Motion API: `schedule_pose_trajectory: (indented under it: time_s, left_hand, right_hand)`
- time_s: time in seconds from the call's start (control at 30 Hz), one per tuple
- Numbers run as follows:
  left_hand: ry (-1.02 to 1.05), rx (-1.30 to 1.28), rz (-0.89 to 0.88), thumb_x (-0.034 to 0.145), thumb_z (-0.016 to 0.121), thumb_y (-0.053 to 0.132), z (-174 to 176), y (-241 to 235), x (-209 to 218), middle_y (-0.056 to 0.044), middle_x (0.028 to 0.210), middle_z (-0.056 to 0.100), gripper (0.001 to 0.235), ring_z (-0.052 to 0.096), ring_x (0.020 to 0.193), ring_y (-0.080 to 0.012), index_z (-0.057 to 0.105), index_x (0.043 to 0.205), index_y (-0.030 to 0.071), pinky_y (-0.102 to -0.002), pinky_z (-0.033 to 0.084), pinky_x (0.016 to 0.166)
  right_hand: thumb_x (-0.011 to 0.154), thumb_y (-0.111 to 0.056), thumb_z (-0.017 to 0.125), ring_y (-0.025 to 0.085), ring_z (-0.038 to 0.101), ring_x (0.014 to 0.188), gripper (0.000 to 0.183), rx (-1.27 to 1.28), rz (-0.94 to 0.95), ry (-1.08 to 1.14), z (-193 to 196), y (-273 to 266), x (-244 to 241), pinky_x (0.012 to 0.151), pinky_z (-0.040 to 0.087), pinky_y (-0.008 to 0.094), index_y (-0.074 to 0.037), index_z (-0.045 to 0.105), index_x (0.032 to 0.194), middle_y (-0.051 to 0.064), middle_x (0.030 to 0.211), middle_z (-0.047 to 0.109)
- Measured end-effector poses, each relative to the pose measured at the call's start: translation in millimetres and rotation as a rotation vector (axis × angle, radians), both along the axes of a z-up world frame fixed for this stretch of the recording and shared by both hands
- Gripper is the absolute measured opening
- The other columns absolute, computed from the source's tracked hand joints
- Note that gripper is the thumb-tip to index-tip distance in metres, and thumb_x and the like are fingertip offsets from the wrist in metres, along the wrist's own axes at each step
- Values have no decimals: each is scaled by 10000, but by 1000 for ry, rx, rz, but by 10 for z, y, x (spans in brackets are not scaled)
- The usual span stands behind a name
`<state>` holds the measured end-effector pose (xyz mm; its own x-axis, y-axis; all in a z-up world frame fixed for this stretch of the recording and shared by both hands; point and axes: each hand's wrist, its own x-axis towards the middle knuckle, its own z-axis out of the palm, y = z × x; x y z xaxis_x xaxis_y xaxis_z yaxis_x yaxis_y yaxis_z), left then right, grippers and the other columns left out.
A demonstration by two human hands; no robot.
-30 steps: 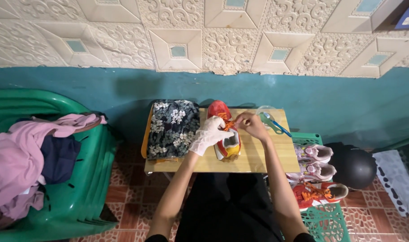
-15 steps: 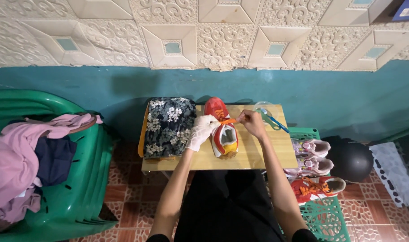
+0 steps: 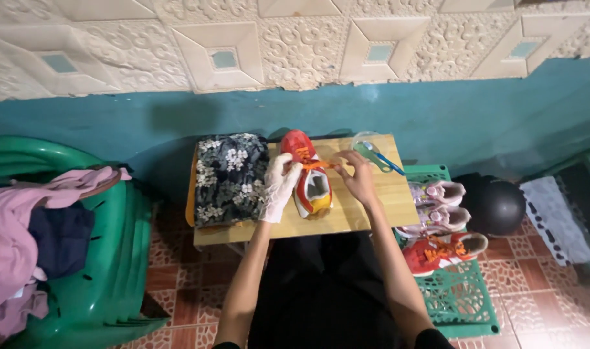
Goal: The person wipes a red and white sneaker with a patterned cloth, turning the shoe to clean different sides. They then fold the cloth and place it on the table, untie the laces, and move the shoe to a green plastic crate.
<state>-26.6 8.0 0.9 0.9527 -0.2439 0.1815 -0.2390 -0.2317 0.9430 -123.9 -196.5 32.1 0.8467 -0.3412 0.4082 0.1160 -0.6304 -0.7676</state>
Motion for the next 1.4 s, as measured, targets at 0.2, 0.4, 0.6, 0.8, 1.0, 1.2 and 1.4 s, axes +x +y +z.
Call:
schedule_pose_trajectory:
  time_s: [0.2,0.4,0.6,0.8,1.0,1.2,1.4]
  left_hand:
    - [-461,-66,154,892,747,132,464,-336,-501,-159,1296,618,394,619,1214,-340,644,1270,90,-420,540,997]
    - [-760,-54,-127,887,662,103,531,-1191,-1196,-80,1223,617,345,633,1169,-295,664,1229,144,-405,531,989]
    - [-828,21,-340,852,674,137,-267,-2159,-1582,21,1135,636,297,667,1080,-199,674,1131,236,-330,572,914]
    - [-785,224,-496,888,639,171,-834,-2768,-1696,24,1124,636,271,691,1086,-167,632,1139,272,-330,602,904]
    - [-939,448,-407,868,634,244,-1404,-3213,-1436,39,1036,626,255,692,997,-176,625,1109,324,-389,585,873]
    - [-882,379,-404,830,647,288,-1455,-3241,-1374,52,960,644,198,686,925,-182,647,1025,323,-382,555,860]
    - [-879,349,-386,810,641,265,-1104,-3096,-1380,80,856,668,117,697,810,-176,655,896,342,-395,560,773]
  right_hand:
    - [854,151,686,402,707,1028,252,76,-86,-282,481,25,-445,889,582,435,-1,757,1042,188,1031,724]
    - [801,165,576,178,678,699,304,193,-578,-481,268,-952,-1255,787,559,300,-47,776,887,101,759,716]
    - [752,-149,788,396,700,809,170,-25,-1012,172,-1353,-2527,-1739,778,529,473,-250,806,887,44,797,746]
    - [823,-326,752,470,626,1211,477,162,-769,556,-2270,-3028,-1534,1107,458,504,-192,713,1279,233,1231,710]
    - [907,-227,606,461,628,1223,450,114,-733,608,-2201,-3067,-1350,1105,448,513,-94,663,1334,274,1226,708]
    - [652,-460,863,319,612,1279,883,270,-718,733,-2441,-3316,-1281,1118,444,430,-422,501,1456,97,1355,662]
    - [734,-424,850,381,555,1341,809,318,-668,627,-2194,-3242,-1170,1147,419,469,-296,545,1472,167,1410,620]
